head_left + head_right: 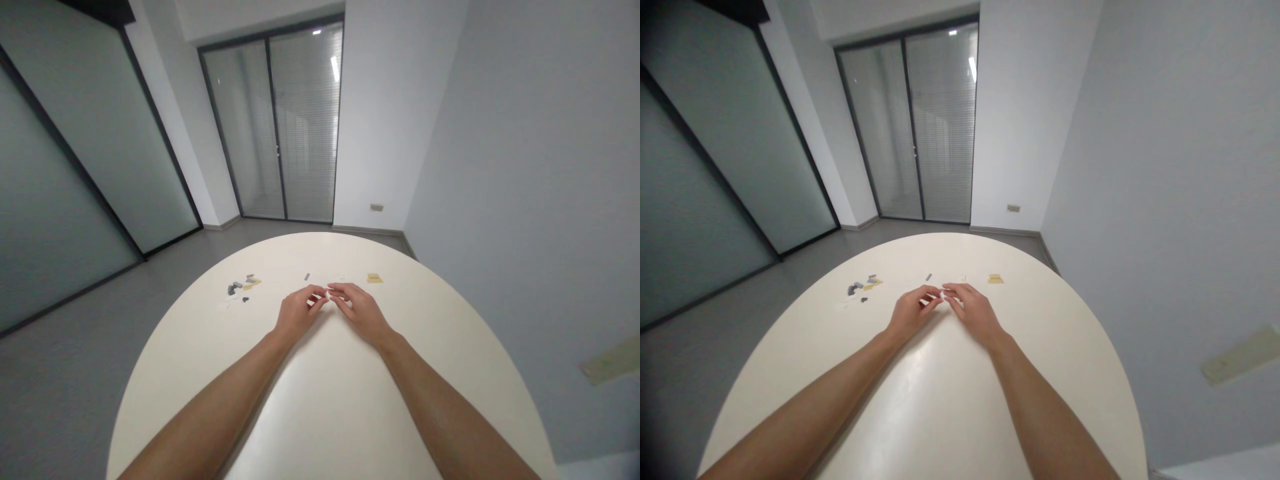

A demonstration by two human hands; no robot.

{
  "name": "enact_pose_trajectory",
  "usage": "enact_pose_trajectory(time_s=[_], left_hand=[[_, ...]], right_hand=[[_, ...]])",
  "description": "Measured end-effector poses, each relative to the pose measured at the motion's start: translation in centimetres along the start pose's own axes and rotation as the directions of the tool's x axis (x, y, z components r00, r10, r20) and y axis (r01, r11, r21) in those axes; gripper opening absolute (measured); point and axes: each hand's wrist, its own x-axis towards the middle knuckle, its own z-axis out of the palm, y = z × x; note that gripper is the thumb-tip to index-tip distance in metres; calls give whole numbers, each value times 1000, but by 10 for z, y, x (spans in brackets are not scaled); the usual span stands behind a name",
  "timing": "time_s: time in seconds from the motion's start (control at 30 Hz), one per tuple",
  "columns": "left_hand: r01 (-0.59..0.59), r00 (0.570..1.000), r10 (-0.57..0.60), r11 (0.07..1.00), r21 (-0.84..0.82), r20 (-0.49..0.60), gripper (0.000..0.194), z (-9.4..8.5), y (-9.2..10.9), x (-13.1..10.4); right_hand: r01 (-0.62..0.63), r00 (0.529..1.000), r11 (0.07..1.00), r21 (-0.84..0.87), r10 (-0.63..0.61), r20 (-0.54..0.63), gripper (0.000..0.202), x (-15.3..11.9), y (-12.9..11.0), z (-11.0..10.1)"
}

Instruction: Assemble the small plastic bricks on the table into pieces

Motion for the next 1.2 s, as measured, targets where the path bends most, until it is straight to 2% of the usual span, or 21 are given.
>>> enact_pose_trajectory(time_s=[0.87,1.2], left_hand=[[26,1000,-26,998,61,2,8,-2,4,0],[-2,1000,3,997,74,-9,8,-1,2,-1]], right_hand=[[-9,999,1000,-18,10,51,23,-1,1,0],[6,1000,1000,-12,-6,25,22,-1,-2,-1]])
